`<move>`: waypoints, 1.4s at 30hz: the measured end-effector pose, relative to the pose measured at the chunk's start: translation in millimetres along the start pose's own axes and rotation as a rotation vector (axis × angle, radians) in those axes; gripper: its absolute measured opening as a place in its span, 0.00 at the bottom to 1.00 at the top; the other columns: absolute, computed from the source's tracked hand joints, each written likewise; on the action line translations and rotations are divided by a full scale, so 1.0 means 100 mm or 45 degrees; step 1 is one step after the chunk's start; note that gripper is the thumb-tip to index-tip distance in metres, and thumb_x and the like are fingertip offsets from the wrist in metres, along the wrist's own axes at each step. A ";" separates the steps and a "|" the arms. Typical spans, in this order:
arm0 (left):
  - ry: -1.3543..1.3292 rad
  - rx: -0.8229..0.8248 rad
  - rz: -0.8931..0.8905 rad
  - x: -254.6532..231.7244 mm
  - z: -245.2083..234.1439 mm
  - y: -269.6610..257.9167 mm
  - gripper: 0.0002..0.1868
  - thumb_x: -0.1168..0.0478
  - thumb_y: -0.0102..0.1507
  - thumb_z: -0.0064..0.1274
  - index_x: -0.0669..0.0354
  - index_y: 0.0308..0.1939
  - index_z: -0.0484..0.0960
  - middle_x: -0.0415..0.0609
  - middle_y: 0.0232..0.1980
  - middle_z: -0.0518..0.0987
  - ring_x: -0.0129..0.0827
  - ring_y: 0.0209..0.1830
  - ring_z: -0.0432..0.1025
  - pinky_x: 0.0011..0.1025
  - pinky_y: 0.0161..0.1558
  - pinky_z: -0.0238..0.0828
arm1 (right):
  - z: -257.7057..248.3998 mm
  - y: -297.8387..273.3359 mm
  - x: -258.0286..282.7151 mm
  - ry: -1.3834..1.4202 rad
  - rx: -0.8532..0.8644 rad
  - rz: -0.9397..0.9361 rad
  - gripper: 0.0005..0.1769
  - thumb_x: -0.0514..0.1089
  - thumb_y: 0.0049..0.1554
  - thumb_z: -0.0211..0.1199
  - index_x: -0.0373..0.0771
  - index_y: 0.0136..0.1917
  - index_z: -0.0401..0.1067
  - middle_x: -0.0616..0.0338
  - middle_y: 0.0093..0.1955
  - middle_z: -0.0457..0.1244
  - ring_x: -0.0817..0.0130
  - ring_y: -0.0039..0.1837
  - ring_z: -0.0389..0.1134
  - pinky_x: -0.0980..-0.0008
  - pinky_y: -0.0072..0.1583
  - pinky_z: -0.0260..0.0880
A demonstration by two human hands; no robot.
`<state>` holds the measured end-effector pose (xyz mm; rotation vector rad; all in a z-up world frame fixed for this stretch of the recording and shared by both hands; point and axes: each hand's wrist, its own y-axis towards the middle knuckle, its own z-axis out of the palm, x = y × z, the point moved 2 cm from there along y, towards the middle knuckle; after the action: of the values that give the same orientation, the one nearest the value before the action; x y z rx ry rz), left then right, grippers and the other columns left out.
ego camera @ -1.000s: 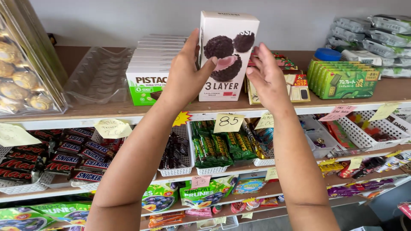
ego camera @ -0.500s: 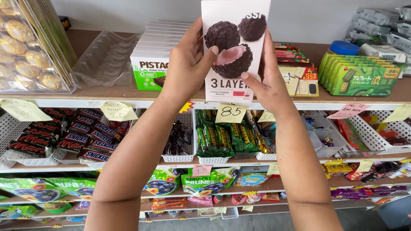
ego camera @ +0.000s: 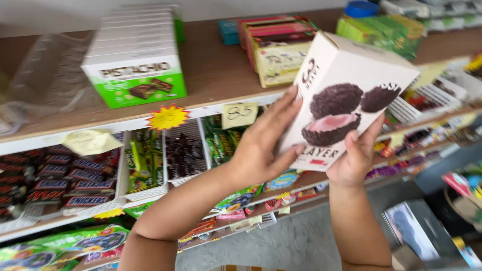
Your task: The person wipes several boxes of pistachio and 3-layer cookies with a blue cloth on a wooden table, then places them on a shelf. They repeat this process with additional snack boxes, arranging them neatly on the shelf.
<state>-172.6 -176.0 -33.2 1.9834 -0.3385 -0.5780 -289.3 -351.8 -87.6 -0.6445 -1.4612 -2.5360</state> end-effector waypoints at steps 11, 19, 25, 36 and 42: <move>-1.259 0.412 -0.676 0.37 2.52 -1.16 0.46 0.62 0.66 0.61 0.65 0.80 0.48 0.63 0.76 0.66 0.44 0.76 0.61 0.37 0.75 0.56 | -1.57 -1.60 0.84 -0.287 -0.662 0.242 0.44 0.39 0.60 0.62 0.42 0.83 0.44 0.55 0.77 0.54 0.62 0.76 0.57 0.58 0.75 0.58; -1.480 0.940 -1.304 -0.07 4.46 -1.73 0.45 0.56 0.61 0.59 0.59 0.77 0.52 0.54 0.58 0.78 0.35 0.57 0.73 0.33 0.56 0.72 | -2.57 -2.60 1.76 -0.329 -1.242 0.406 0.35 0.38 0.60 0.55 0.43 0.78 0.50 0.52 0.71 0.58 0.60 0.71 0.60 0.58 0.70 0.62; -1.556 1.281 -1.596 -0.57 5.47 -1.85 0.41 0.51 0.62 0.57 0.58 0.75 0.59 0.52 0.59 0.79 0.33 0.57 0.75 0.32 0.56 0.73 | -3.11 -3.21 2.50 -0.419 -1.490 0.438 0.33 0.40 0.62 0.53 0.44 0.78 0.49 0.51 0.70 0.58 0.61 0.71 0.60 0.58 0.70 0.62; -1.551 1.577 -2.043 -0.70 7.22 -2.22 0.33 0.48 0.61 0.58 0.62 0.65 0.71 0.49 0.52 0.83 0.32 0.50 0.80 0.31 0.48 0.79 | -4.36 -4.16 2.92 -0.743 -1.810 0.600 0.35 0.46 0.62 0.53 0.48 0.80 0.49 0.57 0.76 0.55 0.65 0.72 0.59 0.60 0.68 0.61; -1.495 1.699 -2.012 -0.63 8.30 -1.86 0.30 0.50 0.61 0.59 0.64 0.60 0.68 0.55 0.50 0.82 0.38 0.48 0.80 0.33 0.45 0.82 | -5.19 -4.09 3.26 -0.946 -2.020 0.566 0.36 0.48 0.59 0.57 0.47 0.79 0.53 0.57 0.73 0.56 0.64 0.68 0.61 0.61 0.65 0.63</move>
<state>-669.4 -686.3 -501.8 2.4833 0.4575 -3.2052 -868.7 -554.6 -496.1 -1.8411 1.0027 -2.5953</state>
